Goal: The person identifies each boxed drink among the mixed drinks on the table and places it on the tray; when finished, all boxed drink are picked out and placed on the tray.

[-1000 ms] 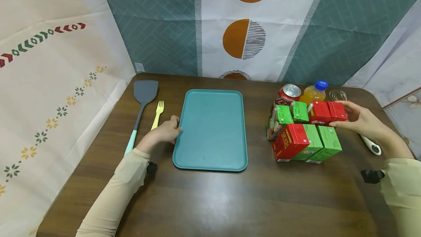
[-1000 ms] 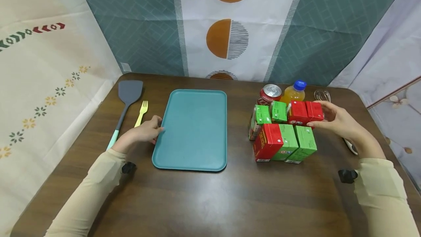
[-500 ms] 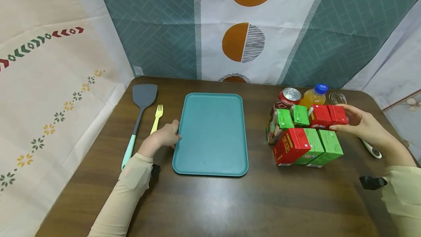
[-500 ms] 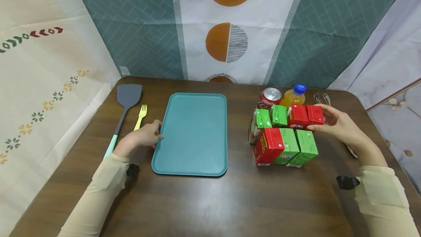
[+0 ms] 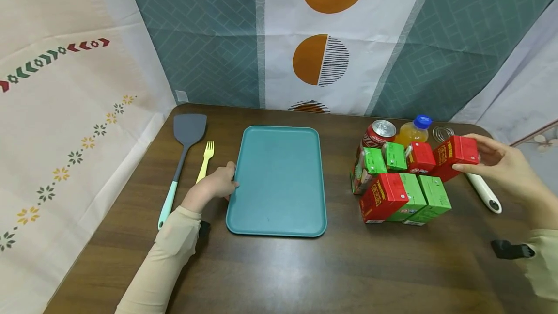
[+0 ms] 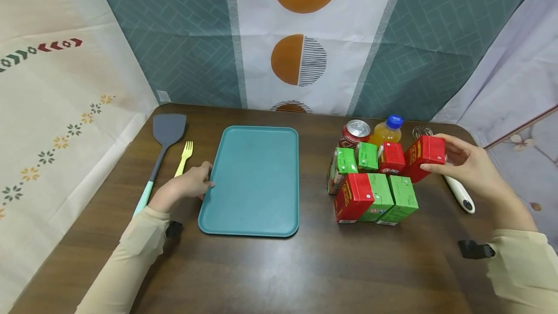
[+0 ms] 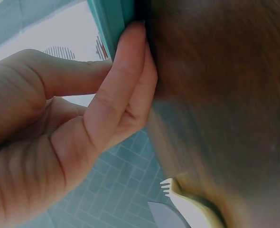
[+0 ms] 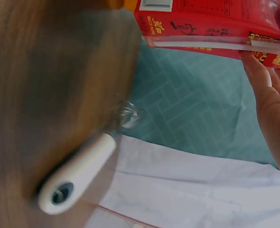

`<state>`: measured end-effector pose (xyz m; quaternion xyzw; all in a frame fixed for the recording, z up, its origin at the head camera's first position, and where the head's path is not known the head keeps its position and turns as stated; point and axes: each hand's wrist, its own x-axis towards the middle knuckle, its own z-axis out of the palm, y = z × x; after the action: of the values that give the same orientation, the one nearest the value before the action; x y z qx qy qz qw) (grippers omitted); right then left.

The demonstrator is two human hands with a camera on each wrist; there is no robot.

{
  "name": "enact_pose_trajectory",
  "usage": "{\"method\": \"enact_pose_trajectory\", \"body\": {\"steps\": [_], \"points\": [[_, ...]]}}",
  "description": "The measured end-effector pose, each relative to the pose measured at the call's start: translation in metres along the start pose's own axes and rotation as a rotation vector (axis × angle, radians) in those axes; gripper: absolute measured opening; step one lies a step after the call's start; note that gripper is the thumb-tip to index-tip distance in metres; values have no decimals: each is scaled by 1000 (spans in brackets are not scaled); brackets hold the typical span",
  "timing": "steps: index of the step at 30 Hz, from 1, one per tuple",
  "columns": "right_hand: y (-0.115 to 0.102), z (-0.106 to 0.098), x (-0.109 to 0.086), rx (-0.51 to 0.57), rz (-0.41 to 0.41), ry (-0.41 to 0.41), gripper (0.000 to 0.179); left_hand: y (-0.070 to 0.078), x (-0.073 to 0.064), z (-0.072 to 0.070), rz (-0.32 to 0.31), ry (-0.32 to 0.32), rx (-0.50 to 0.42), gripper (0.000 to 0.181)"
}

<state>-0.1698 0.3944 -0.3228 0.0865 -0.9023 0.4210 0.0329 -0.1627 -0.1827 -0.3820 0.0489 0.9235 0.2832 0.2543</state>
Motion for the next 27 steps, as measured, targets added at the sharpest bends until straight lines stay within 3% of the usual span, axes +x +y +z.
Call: {"method": "enact_pose_trajectory", "body": {"steps": [5,9,12,15,17,19,22,24,27], "points": [[-12,-14,-6,16,-44,64,65,-2,0,1,8,-6,-1,44],[-25,-16,-11,353,-179,94,64,-2,1,2,11,-8,-6,44],[-38,-17,-15,531,-265,105,62,-1,1,2,14,-2,-7,44],[-51,-19,-19,418,-270,171,61,-1,2,3,16,1,-8,44],[-60,-19,-22,305,-233,243,62,-1,2,4,16,-2,-5,45],[-69,-18,-25,261,-199,307,63,0,2,5,17,-5,-5,45],[-86,-10,-27,365,-232,359,61,1,1,4,19,-5,-6,44],[-101,-2,-28,533,-297,334,60,2,0,3,22,-5,-9,43],[-129,11,-29,654,-346,287,58,3,-2,1,16,-8,-14,44]]}}
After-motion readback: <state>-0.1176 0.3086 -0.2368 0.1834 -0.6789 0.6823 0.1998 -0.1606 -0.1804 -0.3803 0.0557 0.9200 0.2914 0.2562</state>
